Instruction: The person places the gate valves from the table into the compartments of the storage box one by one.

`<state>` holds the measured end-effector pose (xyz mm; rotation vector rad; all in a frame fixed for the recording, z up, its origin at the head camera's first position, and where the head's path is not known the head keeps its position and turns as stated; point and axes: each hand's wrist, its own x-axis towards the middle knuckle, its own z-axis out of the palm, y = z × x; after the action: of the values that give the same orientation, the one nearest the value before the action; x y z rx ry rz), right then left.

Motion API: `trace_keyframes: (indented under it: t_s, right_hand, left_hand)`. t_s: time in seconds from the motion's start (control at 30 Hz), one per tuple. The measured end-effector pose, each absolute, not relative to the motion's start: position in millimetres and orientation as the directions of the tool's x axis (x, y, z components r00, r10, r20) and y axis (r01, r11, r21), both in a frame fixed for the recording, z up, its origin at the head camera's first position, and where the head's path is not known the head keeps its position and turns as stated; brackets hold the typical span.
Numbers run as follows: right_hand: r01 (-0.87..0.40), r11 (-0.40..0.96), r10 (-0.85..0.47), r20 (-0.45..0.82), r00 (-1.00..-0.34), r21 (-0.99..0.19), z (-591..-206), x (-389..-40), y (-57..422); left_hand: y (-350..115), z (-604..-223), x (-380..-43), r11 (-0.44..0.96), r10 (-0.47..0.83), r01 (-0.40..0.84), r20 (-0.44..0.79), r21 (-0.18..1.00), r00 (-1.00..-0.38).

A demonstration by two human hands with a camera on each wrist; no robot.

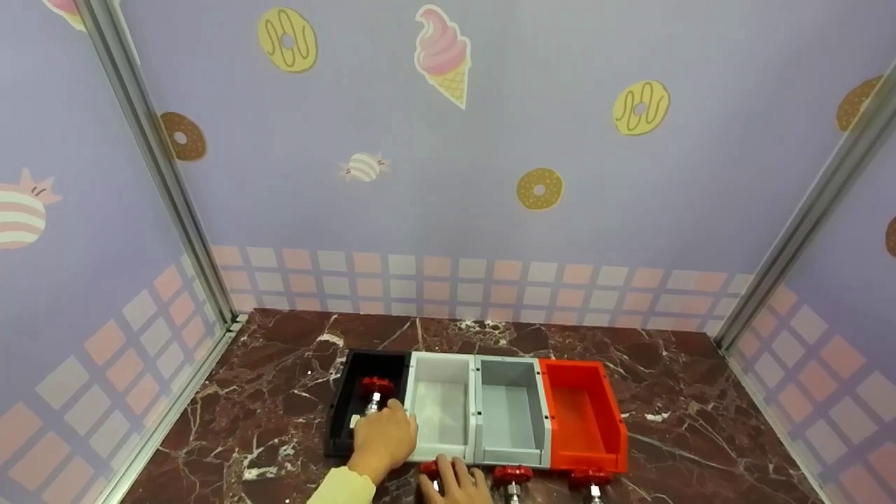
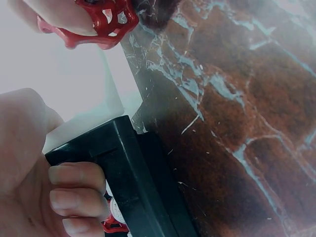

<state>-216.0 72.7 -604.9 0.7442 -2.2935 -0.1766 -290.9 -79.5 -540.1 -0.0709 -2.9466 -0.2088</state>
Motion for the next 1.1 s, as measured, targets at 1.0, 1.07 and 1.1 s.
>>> trace_keyframes:
  t_s: [1.0, 1.07, 1.1]
  right_hand:
    - [-0.601, 0.784, -0.610, 0.375, -0.699, 0.155, -580, -213, 87]
    - [-0.602, 0.784, -0.609, 0.387, -0.693, 0.155, -580, -213, 87]
    - [-0.601, 0.784, -0.608, 0.394, -0.690, 0.157, -579, -213, 87]
  left_hand:
    - [-80, -540, -289, 0.989, 0.040, 0.065, 0.180, 0.135, -0.983]
    - [-80, -539, -289, 0.988, 0.041, 0.066, 0.178, 0.137, -0.983]
    - [-79, -538, -289, 0.988, 0.043, 0.068, 0.180, 0.137, -0.983]
